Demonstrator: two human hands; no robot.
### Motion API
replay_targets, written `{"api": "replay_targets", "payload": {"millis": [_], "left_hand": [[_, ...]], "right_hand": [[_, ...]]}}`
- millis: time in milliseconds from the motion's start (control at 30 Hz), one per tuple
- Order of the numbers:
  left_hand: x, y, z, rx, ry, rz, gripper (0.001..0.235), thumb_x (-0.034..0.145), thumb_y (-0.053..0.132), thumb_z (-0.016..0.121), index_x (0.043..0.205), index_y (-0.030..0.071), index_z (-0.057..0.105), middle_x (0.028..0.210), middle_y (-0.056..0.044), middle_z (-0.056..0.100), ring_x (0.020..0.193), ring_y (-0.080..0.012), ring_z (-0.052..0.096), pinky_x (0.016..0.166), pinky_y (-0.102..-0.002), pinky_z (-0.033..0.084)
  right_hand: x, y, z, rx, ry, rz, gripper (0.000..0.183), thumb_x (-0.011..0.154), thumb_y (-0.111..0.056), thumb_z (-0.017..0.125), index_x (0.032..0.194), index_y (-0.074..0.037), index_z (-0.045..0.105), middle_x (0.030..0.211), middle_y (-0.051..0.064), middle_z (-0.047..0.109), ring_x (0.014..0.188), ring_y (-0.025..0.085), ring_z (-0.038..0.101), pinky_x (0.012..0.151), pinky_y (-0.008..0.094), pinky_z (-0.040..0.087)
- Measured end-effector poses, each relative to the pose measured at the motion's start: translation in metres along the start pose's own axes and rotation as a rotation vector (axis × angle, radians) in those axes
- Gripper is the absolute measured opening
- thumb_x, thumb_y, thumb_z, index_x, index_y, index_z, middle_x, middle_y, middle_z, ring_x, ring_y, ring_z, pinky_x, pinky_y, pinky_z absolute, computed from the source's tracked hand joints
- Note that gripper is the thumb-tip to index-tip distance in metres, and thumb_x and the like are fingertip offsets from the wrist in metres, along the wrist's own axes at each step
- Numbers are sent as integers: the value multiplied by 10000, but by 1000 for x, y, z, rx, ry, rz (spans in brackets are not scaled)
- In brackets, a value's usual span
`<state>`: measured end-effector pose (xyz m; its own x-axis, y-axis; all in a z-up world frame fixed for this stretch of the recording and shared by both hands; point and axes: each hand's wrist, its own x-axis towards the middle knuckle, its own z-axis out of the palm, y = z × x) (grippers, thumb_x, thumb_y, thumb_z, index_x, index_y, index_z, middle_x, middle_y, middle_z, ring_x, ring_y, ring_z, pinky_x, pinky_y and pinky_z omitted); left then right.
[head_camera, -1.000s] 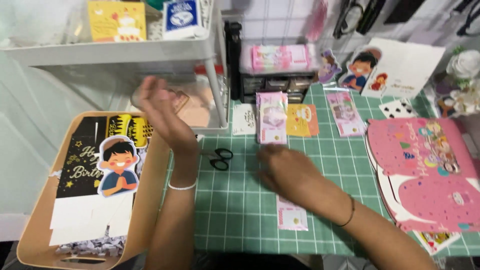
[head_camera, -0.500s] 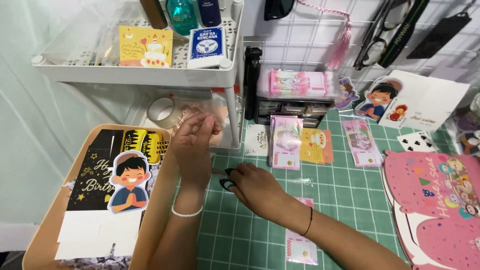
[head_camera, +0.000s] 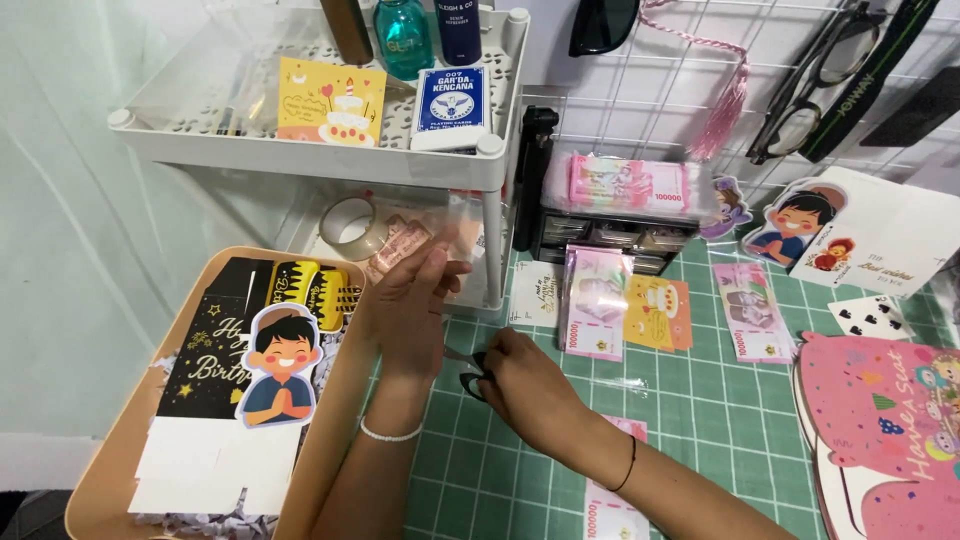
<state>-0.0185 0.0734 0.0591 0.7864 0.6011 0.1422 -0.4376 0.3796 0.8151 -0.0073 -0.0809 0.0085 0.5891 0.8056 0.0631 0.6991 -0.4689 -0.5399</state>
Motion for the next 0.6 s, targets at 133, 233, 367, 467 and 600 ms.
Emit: {"api": "replay_targets", "payload": {"millis": [133,233,367,467,600], "left_hand": [[2,-11,-8,-78,-13,-40,197,892,97,699,1057,-9,725,857,-108,739,700,-189,678,664,-256,541],[2,-13,-10,-149,-23,-58,232,881,47,706,1088,-57,702,886,-144,715,697,-191,626,665,-257,540],[3,-9,-9,-75,16,-93,427,846,77,725,1243,-55,640,831,-142,718,639,-159,601,655,-232,525],[1,-5,-8,2,0,-43,323,855,103,727,1143,-27,660,825,-119,735,633,-155,629,648,-234,511],[-2,2,-3,121,-15,35,103,893,125,692,924,31,718,853,-112,759,575,-183,682,562,-243,496]], "right_hand": [[-2,-1,-1,6,-39,35,107,814,-62,656,892,6,629,1011,159,538,901,362,561,711,434,504],[-2,1,1,-52,-9,53,166,833,-114,672,838,51,658,1028,171,546,935,363,557,681,453,533],[-2,5,-11,-295,47,-66,101,749,-132,696,728,-45,647,827,132,568,745,362,559,646,478,473],[-3,-8,-41,-298,-94,36,169,803,-226,737,803,-72,667,851,86,608,754,340,620,634,474,513],[-11,-30,-100,-249,-281,178,138,859,-259,667,833,-124,676,882,33,639,739,300,654,607,454,504]]}}
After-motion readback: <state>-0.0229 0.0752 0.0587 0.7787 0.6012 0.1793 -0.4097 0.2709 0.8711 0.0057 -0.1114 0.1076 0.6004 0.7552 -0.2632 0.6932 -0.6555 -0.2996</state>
